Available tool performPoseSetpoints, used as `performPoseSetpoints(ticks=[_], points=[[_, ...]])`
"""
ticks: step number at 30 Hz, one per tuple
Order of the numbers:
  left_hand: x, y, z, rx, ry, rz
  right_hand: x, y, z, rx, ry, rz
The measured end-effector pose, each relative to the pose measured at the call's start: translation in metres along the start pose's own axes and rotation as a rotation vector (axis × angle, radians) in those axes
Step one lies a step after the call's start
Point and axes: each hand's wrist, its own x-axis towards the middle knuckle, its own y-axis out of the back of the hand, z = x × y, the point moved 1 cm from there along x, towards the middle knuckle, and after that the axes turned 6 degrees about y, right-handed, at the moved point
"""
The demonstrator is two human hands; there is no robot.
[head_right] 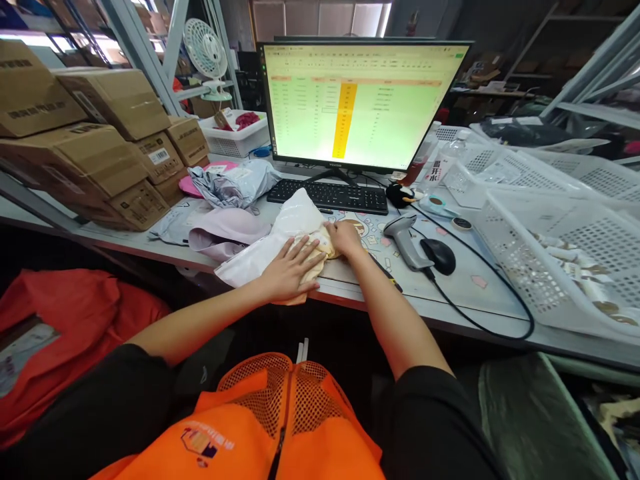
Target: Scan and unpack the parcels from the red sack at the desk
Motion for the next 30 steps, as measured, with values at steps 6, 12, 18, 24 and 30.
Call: performPoseSetpoints(ticks=[6, 12, 18, 24, 30], points=[[-0.024, 0.0, -0.014, 0.002, -0.146, -0.062, 0.002, 0.009, 0.011, -0.062, 0.003, 0.018], [-0.029, -0.002, -0.013, 0.005, -0.131, -0.079, -0.016, 0.032, 0.039, -0.12, -0.069, 0.072], [-0.03, -0.004, -0.009, -0.025, -0.131, -0.062, -0.081, 0.064, 0.109, -0.292, -0.427, 0.14], [-0.028, -0.004, -0.007, -0.017, -0.148, -0.056, -0.089, 0.043, 0.122, -0.346, -0.434, -0.006], [-0.029, -0.008, -0.009, -0.013, -0.15, -0.003, -0.067, 0.061, 0.108, -0.163, -0.55, -0.011]])
